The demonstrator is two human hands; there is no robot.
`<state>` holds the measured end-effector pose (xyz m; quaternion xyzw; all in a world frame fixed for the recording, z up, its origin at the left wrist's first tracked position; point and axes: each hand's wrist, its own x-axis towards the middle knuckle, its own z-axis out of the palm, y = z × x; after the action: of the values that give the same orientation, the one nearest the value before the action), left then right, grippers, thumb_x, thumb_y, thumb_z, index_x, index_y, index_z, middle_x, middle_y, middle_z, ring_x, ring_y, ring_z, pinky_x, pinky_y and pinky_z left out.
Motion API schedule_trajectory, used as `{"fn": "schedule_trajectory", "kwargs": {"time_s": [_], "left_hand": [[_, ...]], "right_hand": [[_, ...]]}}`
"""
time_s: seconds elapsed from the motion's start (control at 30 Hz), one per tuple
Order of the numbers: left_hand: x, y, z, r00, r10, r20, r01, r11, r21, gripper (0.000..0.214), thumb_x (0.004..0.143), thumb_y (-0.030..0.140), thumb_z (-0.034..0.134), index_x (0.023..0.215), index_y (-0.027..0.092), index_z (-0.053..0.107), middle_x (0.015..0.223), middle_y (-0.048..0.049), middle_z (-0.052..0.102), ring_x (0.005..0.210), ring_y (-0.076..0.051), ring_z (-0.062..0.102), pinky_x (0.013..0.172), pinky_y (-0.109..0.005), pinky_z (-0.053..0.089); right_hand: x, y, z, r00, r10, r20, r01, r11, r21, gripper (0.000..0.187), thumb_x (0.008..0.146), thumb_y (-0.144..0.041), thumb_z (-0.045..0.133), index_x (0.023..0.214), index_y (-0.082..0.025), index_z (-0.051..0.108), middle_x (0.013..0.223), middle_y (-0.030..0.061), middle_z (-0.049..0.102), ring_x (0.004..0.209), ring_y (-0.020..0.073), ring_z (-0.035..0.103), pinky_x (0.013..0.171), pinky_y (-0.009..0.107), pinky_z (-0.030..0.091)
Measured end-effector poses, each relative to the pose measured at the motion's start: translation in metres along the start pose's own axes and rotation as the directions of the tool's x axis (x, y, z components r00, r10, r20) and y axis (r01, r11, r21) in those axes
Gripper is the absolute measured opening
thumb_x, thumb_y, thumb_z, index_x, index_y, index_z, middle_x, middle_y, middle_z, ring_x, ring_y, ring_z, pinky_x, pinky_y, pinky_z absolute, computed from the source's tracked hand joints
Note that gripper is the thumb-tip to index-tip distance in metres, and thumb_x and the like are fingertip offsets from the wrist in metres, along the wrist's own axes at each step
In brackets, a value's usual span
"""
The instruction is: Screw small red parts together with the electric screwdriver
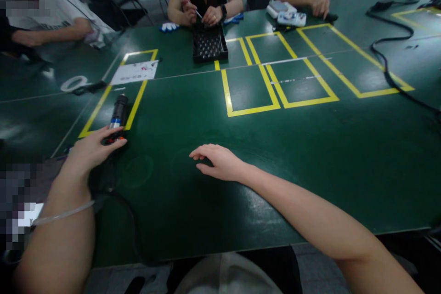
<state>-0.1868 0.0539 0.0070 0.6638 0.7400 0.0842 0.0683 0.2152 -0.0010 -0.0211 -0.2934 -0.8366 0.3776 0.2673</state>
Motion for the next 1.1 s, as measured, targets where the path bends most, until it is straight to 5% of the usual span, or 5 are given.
{"fn": "schedule_trajectory", "kwargs": {"time_s": [0.17,0.6,0.8,0.93,1.1], "left_hand": [[-0.010,-0.010,-0.010,0.988,-0.152,-0.024,0.153,0.962,0.225,0.056,0.086,0.060,0.051,0.135,0.034,0.055,0.133,-0.0032,0.056,0.101,-0.029,0.055,0.083,-0.040,0.045],[-0.016,0.009,-0.008,0.934,-0.329,-0.138,0.352,0.910,0.218,0.057,0.082,0.062,0.048,0.114,0.018,0.064,0.099,-0.0128,0.061,0.092,-0.035,0.058,0.075,-0.045,0.044],[-0.022,0.027,-0.001,0.947,-0.164,-0.275,0.170,0.985,-0.002,0.050,0.091,0.051,0.045,0.121,0.015,0.063,0.108,-0.0121,0.066,0.100,-0.031,0.061,0.087,-0.045,0.046],[-0.031,0.070,0.019,0.997,0.079,0.014,-0.056,0.808,-0.587,0.046,0.087,0.046,0.056,0.120,0.013,0.064,0.109,-0.0100,0.070,0.098,-0.022,0.065,0.091,-0.036,0.049],[-0.054,0.123,0.032,0.890,0.322,0.322,-0.009,0.720,-0.694,0.046,0.087,0.047,0.059,0.121,0.018,0.066,0.109,-0.0104,0.071,0.095,-0.023,0.066,0.084,-0.037,0.053]], "right_hand": [[0.000,0.001,0.000,1.000,-0.003,-0.008,0.003,1.000,0.014,0.032,0.090,-0.016,0.058,0.121,-0.018,0.058,0.111,0.0077,0.068,0.099,0.0178,0.064,0.090,0.035,0.050],[0.000,0.000,0.000,1.000,0.009,-0.010,-0.009,1.000,0.020,0.031,0.089,-0.015,0.058,0.120,-0.018,0.058,0.109,0.0078,0.069,0.098,0.0175,0.065,0.089,0.035,0.052],[0.001,-0.001,0.000,1.000,0.020,-0.020,-0.019,0.998,0.053,0.030,0.088,-0.013,0.058,0.118,-0.016,0.060,0.108,0.0083,0.070,0.096,0.0169,0.066,0.088,0.035,0.052],[0.002,0.000,0.000,0.999,0.042,-0.024,-0.040,0.994,0.101,0.028,0.088,-0.014,0.058,0.116,-0.017,0.061,0.107,0.0073,0.070,0.096,0.0162,0.067,0.088,0.034,0.053],[0.003,0.003,0.001,0.997,0.077,-0.031,-0.069,0.975,0.212,0.024,0.088,-0.014,0.057,0.112,-0.015,0.063,0.104,0.0073,0.070,0.095,0.0149,0.068,0.089,0.031,0.053]]}}
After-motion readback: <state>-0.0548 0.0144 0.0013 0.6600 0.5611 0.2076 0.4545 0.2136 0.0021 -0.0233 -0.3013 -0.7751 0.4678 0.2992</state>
